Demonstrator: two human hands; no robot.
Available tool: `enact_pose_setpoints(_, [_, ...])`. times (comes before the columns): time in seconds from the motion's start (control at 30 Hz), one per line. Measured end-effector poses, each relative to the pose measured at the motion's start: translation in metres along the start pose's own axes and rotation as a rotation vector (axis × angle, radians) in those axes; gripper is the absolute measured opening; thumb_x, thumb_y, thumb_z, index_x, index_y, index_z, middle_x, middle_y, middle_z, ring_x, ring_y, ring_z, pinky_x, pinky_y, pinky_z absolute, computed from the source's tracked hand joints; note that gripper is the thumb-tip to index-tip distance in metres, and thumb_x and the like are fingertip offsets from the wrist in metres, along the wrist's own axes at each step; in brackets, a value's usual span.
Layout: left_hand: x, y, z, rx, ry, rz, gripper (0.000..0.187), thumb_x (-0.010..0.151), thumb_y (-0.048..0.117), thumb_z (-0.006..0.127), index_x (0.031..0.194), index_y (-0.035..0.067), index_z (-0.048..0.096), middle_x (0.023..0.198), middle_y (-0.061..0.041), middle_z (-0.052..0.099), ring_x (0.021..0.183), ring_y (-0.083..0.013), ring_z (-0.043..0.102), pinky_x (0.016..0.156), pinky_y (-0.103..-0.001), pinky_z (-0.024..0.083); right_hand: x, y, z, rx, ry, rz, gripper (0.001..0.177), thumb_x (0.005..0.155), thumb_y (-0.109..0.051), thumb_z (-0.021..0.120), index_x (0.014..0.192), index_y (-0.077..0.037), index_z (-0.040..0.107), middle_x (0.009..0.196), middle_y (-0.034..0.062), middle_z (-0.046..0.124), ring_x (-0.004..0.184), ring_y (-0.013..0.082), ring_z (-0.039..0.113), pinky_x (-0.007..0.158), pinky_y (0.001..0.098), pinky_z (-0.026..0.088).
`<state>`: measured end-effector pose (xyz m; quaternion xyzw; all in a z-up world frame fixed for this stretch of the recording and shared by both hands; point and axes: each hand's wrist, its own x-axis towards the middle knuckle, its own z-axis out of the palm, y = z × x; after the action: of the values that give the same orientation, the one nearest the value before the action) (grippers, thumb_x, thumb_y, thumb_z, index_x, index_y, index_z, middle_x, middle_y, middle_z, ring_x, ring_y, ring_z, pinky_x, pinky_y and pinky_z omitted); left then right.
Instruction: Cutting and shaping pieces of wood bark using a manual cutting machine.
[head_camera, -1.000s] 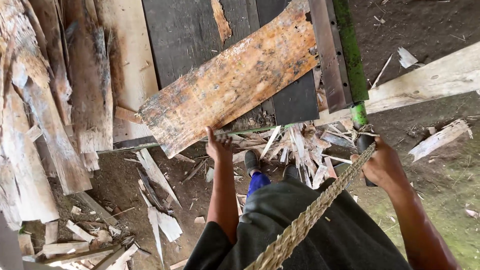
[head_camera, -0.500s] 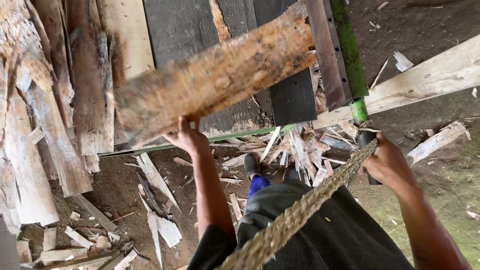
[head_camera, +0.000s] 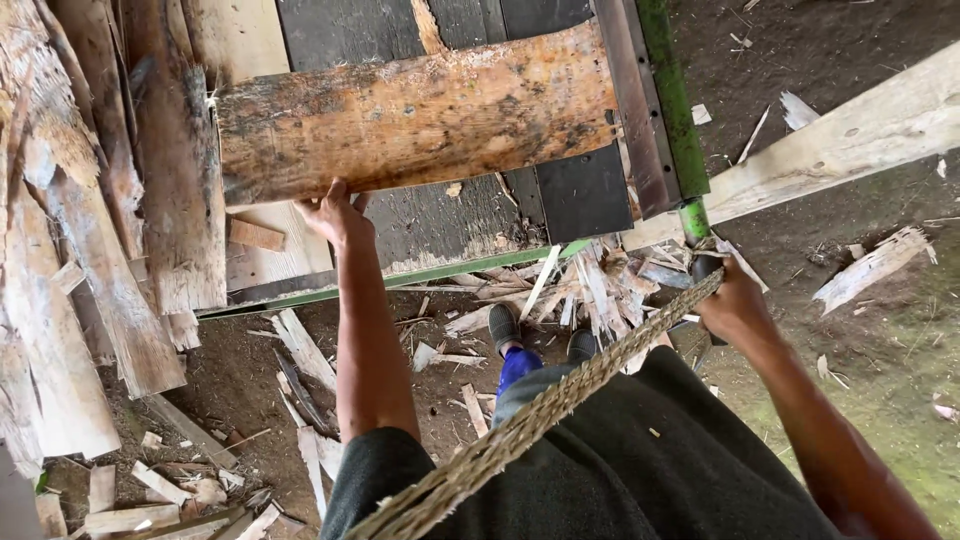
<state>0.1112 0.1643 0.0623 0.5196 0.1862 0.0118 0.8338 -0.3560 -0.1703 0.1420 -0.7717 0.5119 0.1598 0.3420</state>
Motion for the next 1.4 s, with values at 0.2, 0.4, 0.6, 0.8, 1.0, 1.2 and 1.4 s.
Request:
enact_pose_setpoints(0.2, [0.019, -0.015, 0.007, -0.01, -0.064, 0.012, 0.081, 0.088, -0.013, 0.059, 0.155, 0.024, 0.031, 0.137, -0.016, 0.058, 0.096, -0.0276, 0.071, 0.055, -0.039, 0.065, -0.071, -0.055, -0.087, 0.118, -0.092, -0.033, 0.063, 0.094, -0.002, 0.064, 0.151, -0.007, 0.037, 0.091, 0.0225, 0.067, 0.059, 0.0281, 0.066, 0.048, 0.0383, 0.058])
enact_pose_setpoints(0.4, [0.019, -0.016, 0.004, -0.006, -0.024, -0.029, 0.087, 0.086, -0.013, 0.058, 0.157, 0.026, 0.028, 0.134, -0.021, 0.06, 0.09, -0.0297, 0.072, 0.053, -0.036, 0.063, -0.083, -0.053, -0.115, -0.098, -0.024, -0.253, 0.059, 0.094, 0.002, 0.054, 0.152, -0.004, 0.043, 0.092, 0.0173, 0.067, 0.058, 0.0257, 0.067, 0.044, 0.0363, 0.059])
enact_pose_setpoints(0.6, [0.031, -0.034, -0.01, -0.019, 0.005, -0.045, 0.093, 0.087, -0.013, 0.059, 0.161, 0.027, 0.02, 0.137, -0.019, 0.059, 0.089, -0.0271, 0.073, 0.054, -0.037, 0.065, 0.053, 0.05, 0.079, 0.147, 0.024, -0.24, 0.042, 0.093, -0.027, 0.068, 0.124, -0.001, 0.055, 0.089, 0.0152, 0.069, 0.06, 0.0225, 0.058, 0.046, 0.0385, 0.048])
enact_pose_setpoints(0.8, [0.015, -0.023, -0.012, 0.025, 0.018, -0.084, 0.094, 0.09, -0.009, 0.058, 0.163, 0.027, 0.011, 0.138, -0.016, 0.055, 0.088, -0.0243, 0.073, 0.062, -0.04, 0.072, 0.043, 0.035, 0.064, 0.085, 0.086, -0.328, 0.049, 0.091, -0.028, 0.073, 0.131, -0.006, 0.055, 0.09, 0.016, 0.067, 0.059, 0.02, 0.062, 0.048, 0.0364, 0.052])
enact_pose_setpoints(1.0, [0.044, -0.008, -0.03, -0.128, -0.084, -0.036, 0.077, 0.093, -0.01, 0.063, 0.157, 0.015, 0.029, 0.112, -0.02, 0.066, 0.081, -0.0241, 0.074, 0.064, -0.043, 0.07, -0.011, 0.002, -0.012, 0.211, -0.084, -0.121, 0.05, 0.085, -0.008, 0.066, 0.133, -0.011, 0.056, 0.092, 0.0109, 0.068, 0.057, 0.0243, 0.062, 0.045, 0.0397, 0.054])
enact_pose_setpoints(1.2, [0.074, 0.014, -0.035, 0.016, -0.227, -0.073, 0.077, 0.091, -0.002, 0.067, 0.157, 0.018, 0.033, 0.105, -0.013, 0.07, 0.079, -0.0231, 0.071, 0.05, -0.032, 0.054, -0.02, -0.009, -0.044, 0.233, -0.059, -0.208, 0.018, 0.094, -0.009, 0.061, 0.109, 0.001, 0.062, 0.075, 0.0162, 0.069, 0.055, 0.0254, 0.066, 0.049, 0.0402, 0.058])
enact_pose_setpoints(1.4, [-0.001, -0.044, -0.039, 0.389, -0.244, 0.303, 0.091, 0.098, 0.021, 0.074, 0.161, 0.012, 0.009, 0.164, -0.019, 0.023, 0.145, -0.0398, 0.032, 0.117, -0.058, 0.034, -0.026, -0.008, -0.047, 0.289, -0.079, -0.275, 0.023, 0.085, -0.002, 0.063, 0.108, 0.001, 0.06, 0.068, 0.0148, 0.067, 0.052, 0.0264, 0.066, 0.049, 0.043, 0.058])
